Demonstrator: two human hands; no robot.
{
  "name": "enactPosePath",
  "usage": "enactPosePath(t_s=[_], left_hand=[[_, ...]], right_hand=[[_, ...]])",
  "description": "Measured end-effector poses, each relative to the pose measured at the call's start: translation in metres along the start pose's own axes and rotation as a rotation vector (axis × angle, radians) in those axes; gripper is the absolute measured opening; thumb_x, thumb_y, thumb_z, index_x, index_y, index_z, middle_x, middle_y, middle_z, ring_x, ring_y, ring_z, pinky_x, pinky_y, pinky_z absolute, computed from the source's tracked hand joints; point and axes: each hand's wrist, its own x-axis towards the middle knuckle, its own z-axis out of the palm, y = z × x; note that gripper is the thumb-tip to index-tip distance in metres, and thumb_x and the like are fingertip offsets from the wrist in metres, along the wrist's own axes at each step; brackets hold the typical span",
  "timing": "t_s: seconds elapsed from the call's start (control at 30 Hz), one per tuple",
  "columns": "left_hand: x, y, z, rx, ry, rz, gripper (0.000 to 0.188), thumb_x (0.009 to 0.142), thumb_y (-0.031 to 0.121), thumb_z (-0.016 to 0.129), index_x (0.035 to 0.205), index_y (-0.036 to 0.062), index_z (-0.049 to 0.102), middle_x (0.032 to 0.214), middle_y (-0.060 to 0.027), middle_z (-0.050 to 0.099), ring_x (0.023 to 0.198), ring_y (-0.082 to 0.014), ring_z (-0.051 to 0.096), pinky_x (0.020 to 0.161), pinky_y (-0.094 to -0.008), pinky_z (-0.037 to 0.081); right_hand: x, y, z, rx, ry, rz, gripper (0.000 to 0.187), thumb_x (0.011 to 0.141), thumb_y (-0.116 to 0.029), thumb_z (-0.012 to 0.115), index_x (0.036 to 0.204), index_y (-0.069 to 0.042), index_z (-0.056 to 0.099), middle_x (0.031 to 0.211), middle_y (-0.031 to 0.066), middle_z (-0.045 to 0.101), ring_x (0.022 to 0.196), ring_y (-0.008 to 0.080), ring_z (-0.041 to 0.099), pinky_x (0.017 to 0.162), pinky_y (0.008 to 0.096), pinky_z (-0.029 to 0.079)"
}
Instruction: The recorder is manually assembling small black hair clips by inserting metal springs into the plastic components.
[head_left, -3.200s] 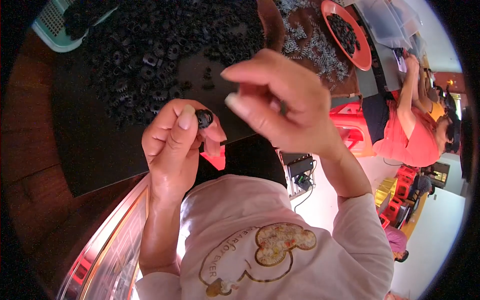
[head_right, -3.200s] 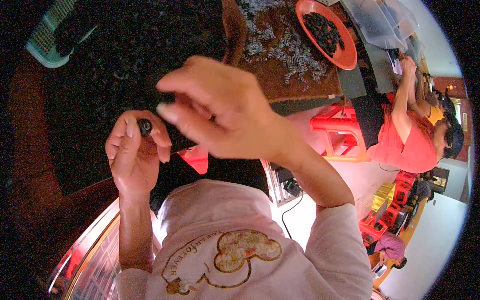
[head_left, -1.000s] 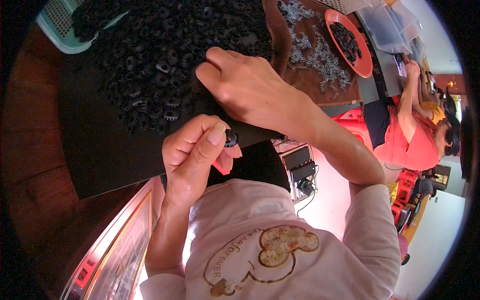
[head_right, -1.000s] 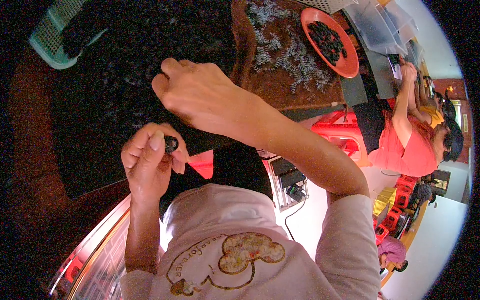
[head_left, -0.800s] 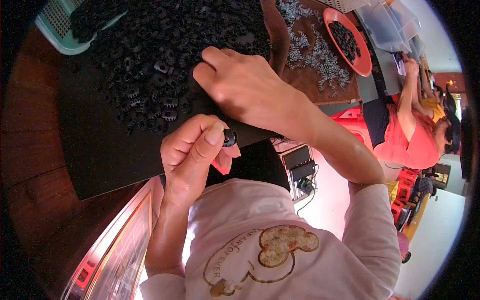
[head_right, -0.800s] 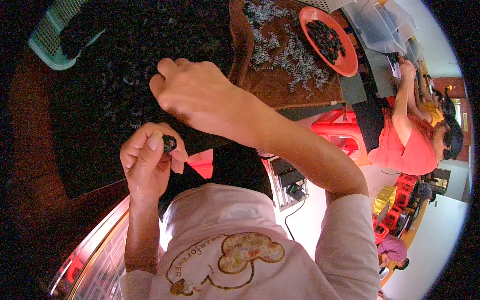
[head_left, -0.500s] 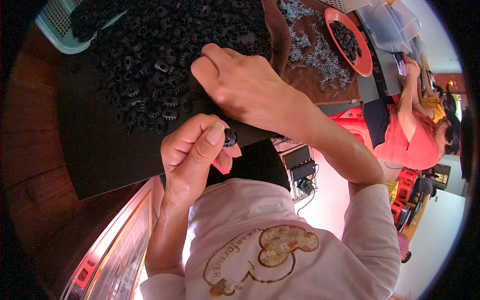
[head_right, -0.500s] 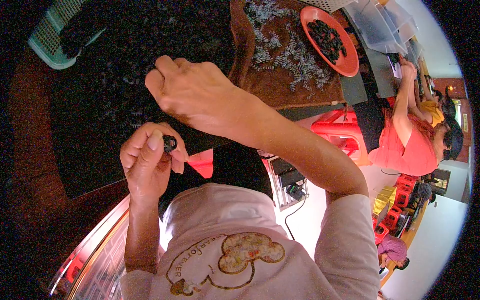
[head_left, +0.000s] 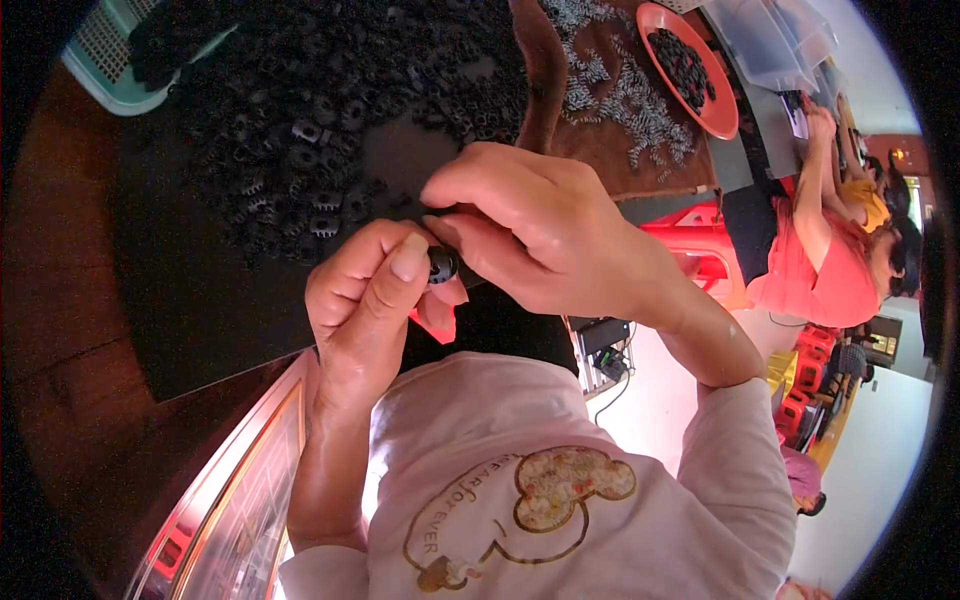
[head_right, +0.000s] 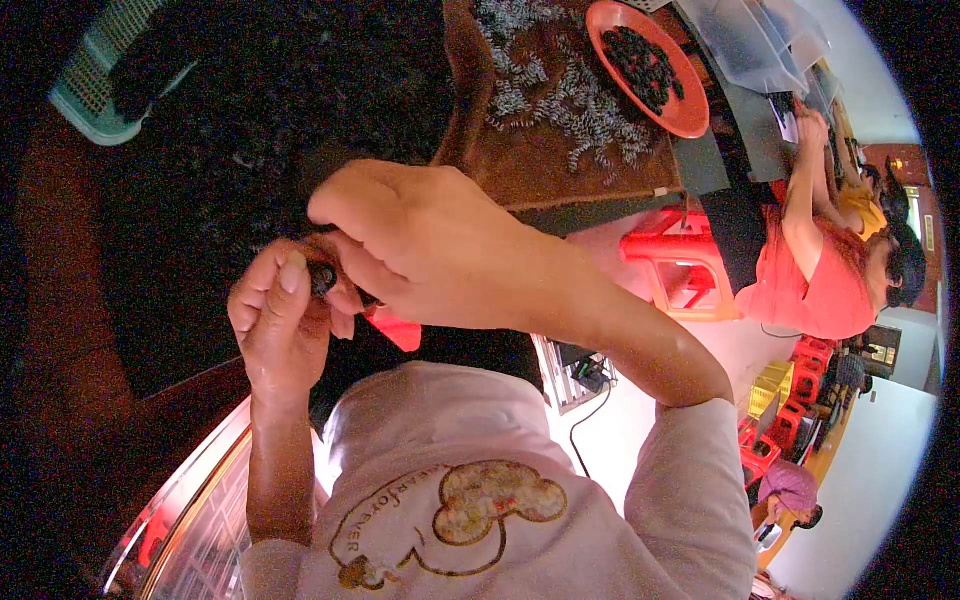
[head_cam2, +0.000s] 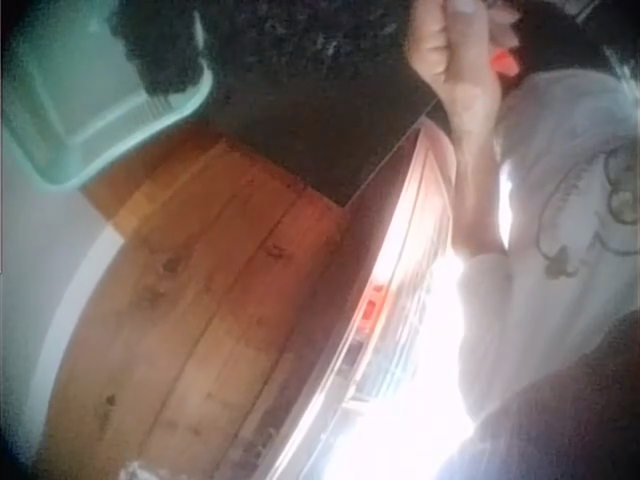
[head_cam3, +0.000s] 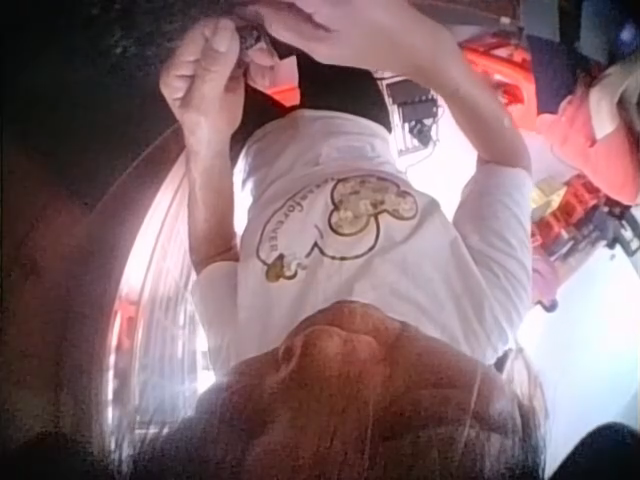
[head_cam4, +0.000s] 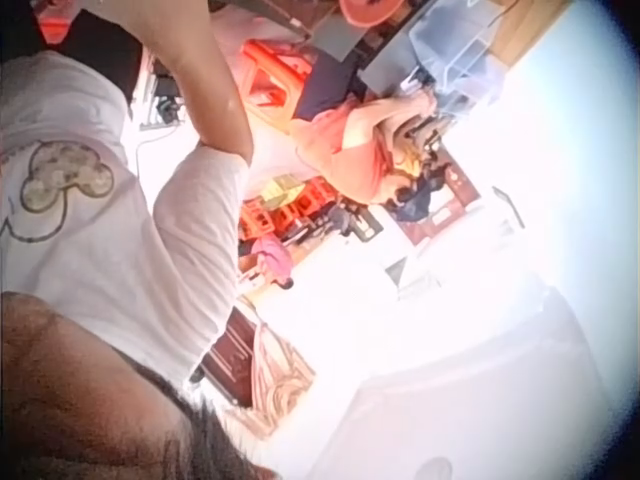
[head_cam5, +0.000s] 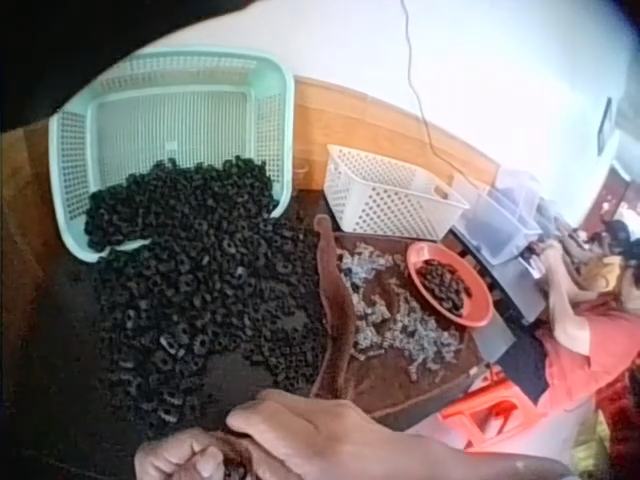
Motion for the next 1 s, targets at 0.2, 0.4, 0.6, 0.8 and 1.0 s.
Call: enactPosePath(t_s=[0.2, 0.4, 0.6, 0.8, 1.0], left_hand=[[0.001, -0.006, -0.005, 0.005, -0.040, 0.063, 0.028, 0.098, 0.025, 0.050, 0.089, -0.0005, 0.058, 0.073, -0.0065, 0.062, 0.054, -0.0094, 0.054, 0.050, -0.0212, 0.045], [0.001, -0.003, 0.000, -0.009, 0.029, 0.029, 0.027, 0.097, 0.025, 0.051, 0.091, -0.0007, 0.058, 0.073, -0.0071, 0.063, 0.054, -0.0096, 0.054, 0.050, -0.0213, 0.044], [0.000, -0.002, 0.002, -0.030, 0.034, 0.018, 0.027, 0.097, 0.024, 0.051, 0.093, -0.0013, 0.058, 0.072, -0.0072, 0.062, 0.054, -0.0102, 0.055, 0.050, -0.0217, 0.044], [0.000, -0.002, 0.004, -0.054, 0.063, 0.016, 0.027, 0.098, 0.024, 0.051, 0.092, -0.0011, 0.057, 0.072, -0.0071, 0.062, 0.054, -0.0100, 0.054, 0.052, -0.0222, 0.043], [0.000, -0.002, 0.004, -0.071, 0.101, -0.005, 0.027, 0.098, 0.025, 0.051, 0.093, -0.0014, 0.057, 0.073, -0.0069, 0.063, 0.055, -0.0098, 0.054, 0.053, -0.0224, 0.043]], right_hand=[[-0.011, -0.003, -0.008, 0.072, -0.010, 0.182, 0.010, 0.080, -0.004, 0.061, 0.086, -0.001, 0.053, 0.074, 0.0137, 0.056, 0.066, 0.0334, 0.059, 0.057, 0.0408, 0.047], [-0.017, -0.004, -0.007, 0.088, -0.033, 0.190, 0.010, 0.081, -0.005, 0.062, 0.086, -0.001, 0.055, 0.071, 0.0129, 0.055, 0.065, 0.0324, 0.059, 0.057, 0.0393, 0.046], [-0.022, -0.005, -0.007, 0.139, 0.008, 0.173, 0.010, 0.082, -0.005, 0.062, 0.088, -0.001, 0.055, 0.070, 0.0119, 0.055, 0.063, 0.0286, 0.058, 0.056, 0.0371, 0.045], [-0.020, -0.013, -0.011, 0.424, -0.061, 0.277, 0.007, 0.087, -0.005, 0.060, 0.090, 0.000, 0.056, 0.075, 0.0091, 0.061, 0.068, 0.0189, 0.062, 0.059, 0.0301, 0.047], [-0.022, -0.011, -0.009, 0.601, -0.034, 0.347, 0.010, 0.091, -0.001, 0.059, 0.100, 0.005, 0.059, 0.084, 0.0039, 0.062, 0.076, 0.0065, 0.059, 0.066, 0.0203, 0.048]])
